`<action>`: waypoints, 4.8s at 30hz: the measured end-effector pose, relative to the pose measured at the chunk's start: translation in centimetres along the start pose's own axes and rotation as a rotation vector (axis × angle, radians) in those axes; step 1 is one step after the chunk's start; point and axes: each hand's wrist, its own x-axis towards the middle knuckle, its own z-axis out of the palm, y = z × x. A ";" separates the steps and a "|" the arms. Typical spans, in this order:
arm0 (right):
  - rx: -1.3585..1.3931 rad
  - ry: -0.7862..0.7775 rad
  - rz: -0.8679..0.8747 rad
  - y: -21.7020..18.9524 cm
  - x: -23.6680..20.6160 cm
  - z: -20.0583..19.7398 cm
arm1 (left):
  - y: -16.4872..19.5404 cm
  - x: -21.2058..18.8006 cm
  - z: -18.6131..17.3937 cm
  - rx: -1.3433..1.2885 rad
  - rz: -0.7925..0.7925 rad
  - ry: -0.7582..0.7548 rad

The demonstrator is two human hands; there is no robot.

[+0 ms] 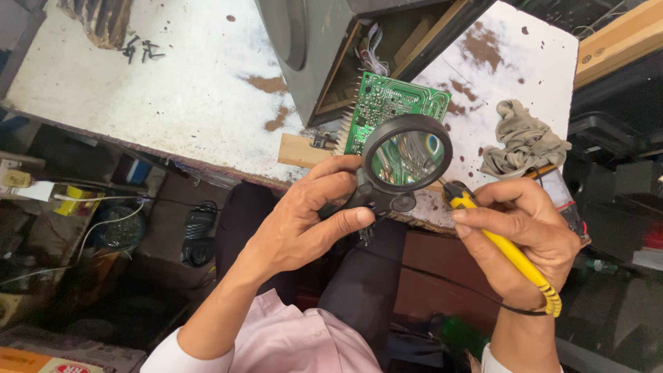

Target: The person holds a magnifying glass over a green circuit board and uses a yellow probe to touch various points on the board while looking through the lens. The person adjusts the magnifier and probe positions to examine different areas of the board throughout the clip.

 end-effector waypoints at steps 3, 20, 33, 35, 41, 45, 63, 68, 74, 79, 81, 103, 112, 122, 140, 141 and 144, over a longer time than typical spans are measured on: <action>-0.003 -0.003 -0.006 0.0 0.0 0.0 | 0.0 0.0 0.0 0.009 0.017 0.004; 0.274 0.285 0.046 1.9 -2.4 -0.7 | 0.3 0.1 0.1 -0.013 -0.014 -0.001; 0.156 0.646 0.446 9.5 -13.4 -4.0 | -1.0 -0.8 2.7 -0.237 -0.140 0.011; 0.101 0.591 0.490 10.0 -14.3 -3.8 | -1.2 -0.7 3.0 -0.252 -0.116 0.008; 0.103 0.528 0.494 11.4 -13.8 -3.4 | -1.4 -0.8 3.4 -0.171 -0.084 0.001; 0.096 0.519 0.511 11.7 -13.4 -3.2 | -1.4 -0.9 3.5 -0.201 -0.102 0.006; 0.084 0.493 0.500 12.4 -13.7 -3.4 | -1.4 -0.4 3.3 -0.052 -0.029 0.006; 0.147 0.624 0.393 11.5 -13.8 -3.9 | -1.2 0.1 2.5 -0.053 -0.011 -0.009; 0.567 0.577 0.099 7.1 -11.5 -5.0 | -0.2 0.6 1.8 -0.045 0.042 0.005; 0.297 0.290 0.071 4.2 -7.5 -3.6 | 0.1 0.2 1.5 -0.002 0.011 0.021; 0.216 0.208 0.053 3.4 -5.6 -2.7 | 0.1 0.0 1.3 0.009 -0.017 0.018; 0.017 0.033 -0.049 1.5 -0.4 -0.7 | 0.5 -0.5 0.4 -0.039 0.003 0.003; 0.010 0.046 -0.056 1.4 -0.6 -1.0 | 0.7 -0.5 0.3 -0.019 -0.022 0.007; 0.062 0.049 -0.060 2.4 -0.9 -0.4 | 0.1 -0.4 0.4 -0.024 -0.004 0.005; 0.060 0.091 -0.068 2.6 -1.2 -0.4 | 0.0 -0.3 0.4 -0.027 -0.014 -0.002; 0.061 0.093 -0.068 2.6 -1.2 -0.4 | 0.0 -0.3 0.3 -0.022 -0.016 -0.004; 0.068 0.092 -0.062 2.6 -1.4 -0.3 | 0.1 -0.3 0.2 -0.031 0.005 -0.007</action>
